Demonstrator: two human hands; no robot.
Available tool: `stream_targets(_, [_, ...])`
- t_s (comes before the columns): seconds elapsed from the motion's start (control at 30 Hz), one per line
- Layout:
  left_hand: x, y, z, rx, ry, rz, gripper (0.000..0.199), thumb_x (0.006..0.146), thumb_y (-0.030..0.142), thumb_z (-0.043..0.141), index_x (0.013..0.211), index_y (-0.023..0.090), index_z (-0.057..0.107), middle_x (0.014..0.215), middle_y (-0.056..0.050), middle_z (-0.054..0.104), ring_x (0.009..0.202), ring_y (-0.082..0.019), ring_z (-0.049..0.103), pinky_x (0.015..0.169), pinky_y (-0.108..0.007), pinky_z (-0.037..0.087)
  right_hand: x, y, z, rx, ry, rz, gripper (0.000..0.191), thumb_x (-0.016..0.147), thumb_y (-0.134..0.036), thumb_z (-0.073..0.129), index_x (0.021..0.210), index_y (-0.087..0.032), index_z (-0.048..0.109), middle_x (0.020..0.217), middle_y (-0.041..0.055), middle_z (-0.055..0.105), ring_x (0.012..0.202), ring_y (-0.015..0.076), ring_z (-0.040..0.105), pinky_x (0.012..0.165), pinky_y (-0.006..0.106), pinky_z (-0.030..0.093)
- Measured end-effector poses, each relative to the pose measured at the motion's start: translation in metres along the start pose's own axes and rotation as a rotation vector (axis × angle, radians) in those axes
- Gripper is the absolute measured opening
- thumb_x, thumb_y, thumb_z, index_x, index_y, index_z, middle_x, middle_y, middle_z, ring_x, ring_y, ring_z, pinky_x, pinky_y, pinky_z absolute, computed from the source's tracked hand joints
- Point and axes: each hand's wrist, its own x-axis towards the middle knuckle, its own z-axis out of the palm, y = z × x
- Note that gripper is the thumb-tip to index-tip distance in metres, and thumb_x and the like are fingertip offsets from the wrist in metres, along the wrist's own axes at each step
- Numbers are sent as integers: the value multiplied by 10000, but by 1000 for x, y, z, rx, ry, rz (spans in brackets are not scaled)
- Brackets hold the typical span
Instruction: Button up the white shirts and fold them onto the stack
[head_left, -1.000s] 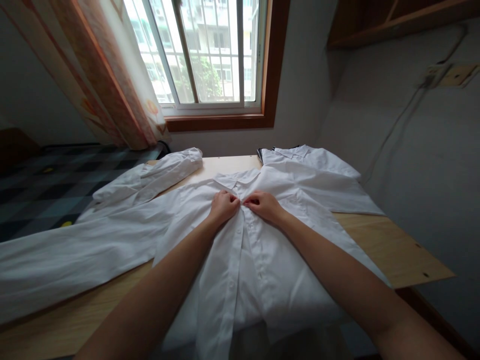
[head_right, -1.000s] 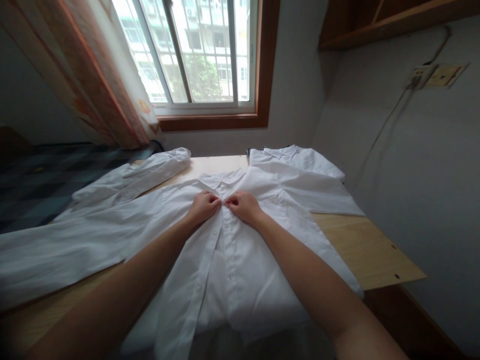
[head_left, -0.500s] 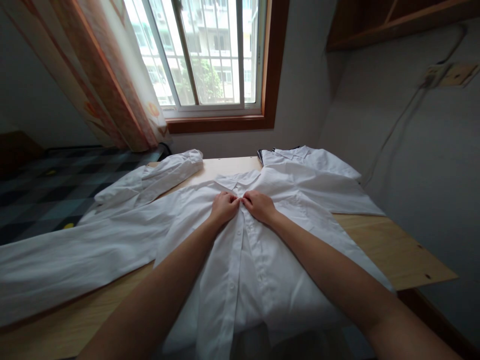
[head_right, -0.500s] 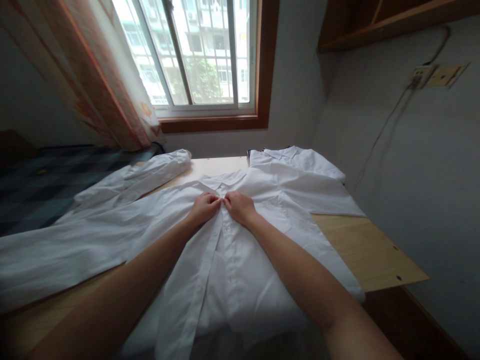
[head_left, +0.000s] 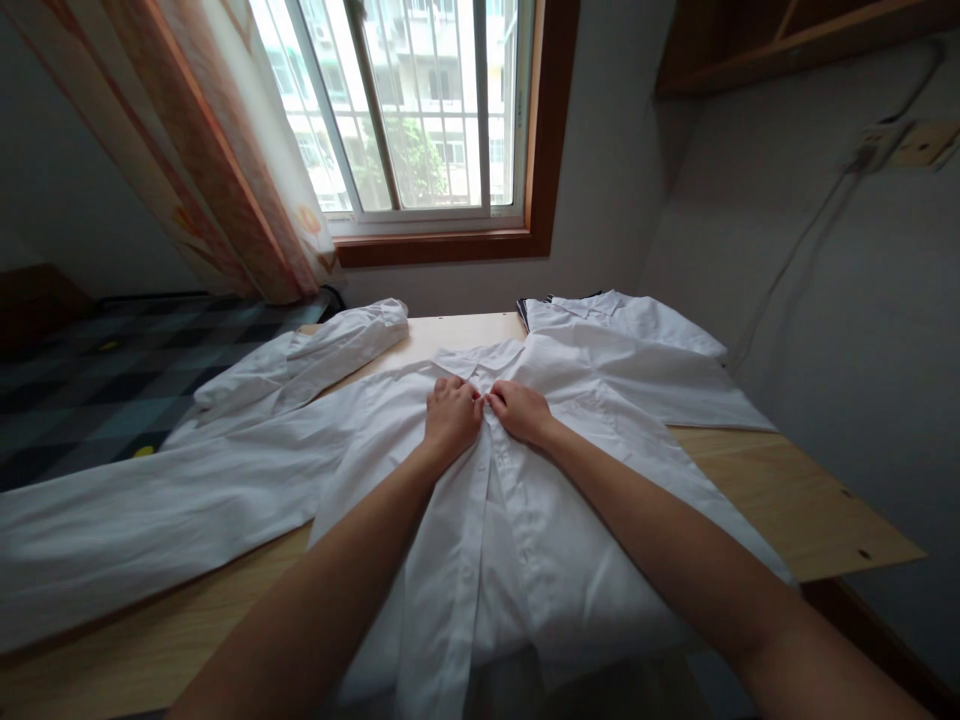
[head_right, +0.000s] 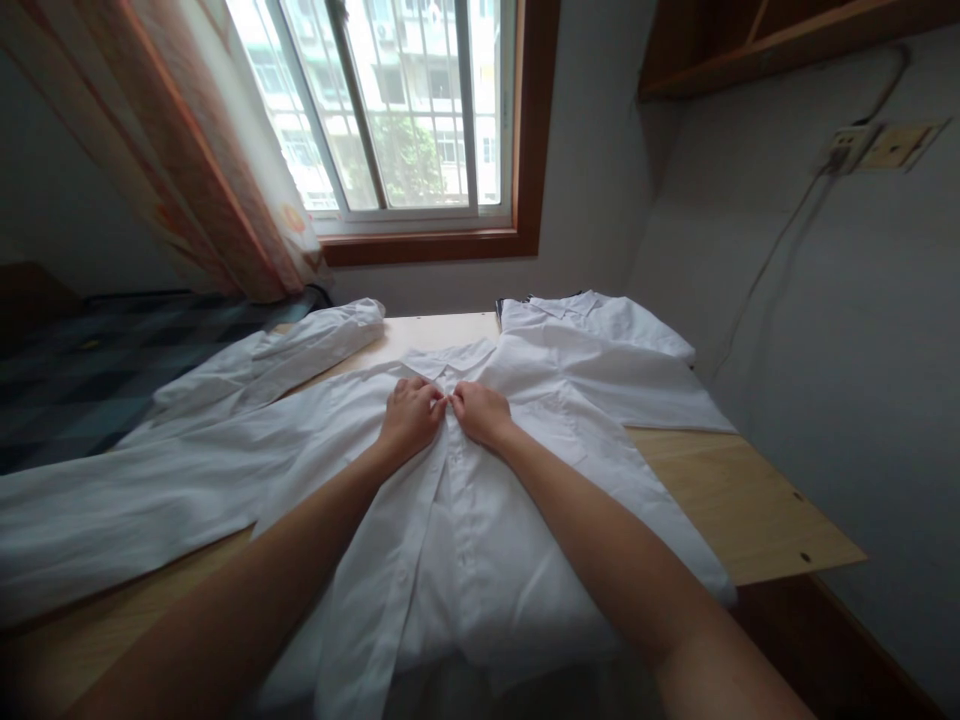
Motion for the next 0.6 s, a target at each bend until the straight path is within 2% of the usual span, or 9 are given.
stream_targets(0.1, [0,-3,0,3,4,13,206,903,297,557,908,186,730,1071,-115,658,1112,-295,549,963,-424,451,2,1,-1,26,-27,9,260,991,-328,441,946,-213,669,1031,60,730,888,180,635,667,258,347])
stream_targets(0.33, [12,-25,8,-201,-67,4,202,831,326,617,876,201,770,863,-58,676,884,-212,622,880,-341,496,2,3,-2,98,-23,15,286,987,-369,453,940,-215,690,996,54,740,866,176,629,657,256,341])
stream_targets(0.6, [8,-17,7,-115,-48,-35,198,831,352,637,880,218,775,910,-60,684,941,-230,619,903,-354,484,0,0,-2,104,-13,23,267,975,-355,477,957,-216,705,1018,58,737,877,177,630,675,249,359])
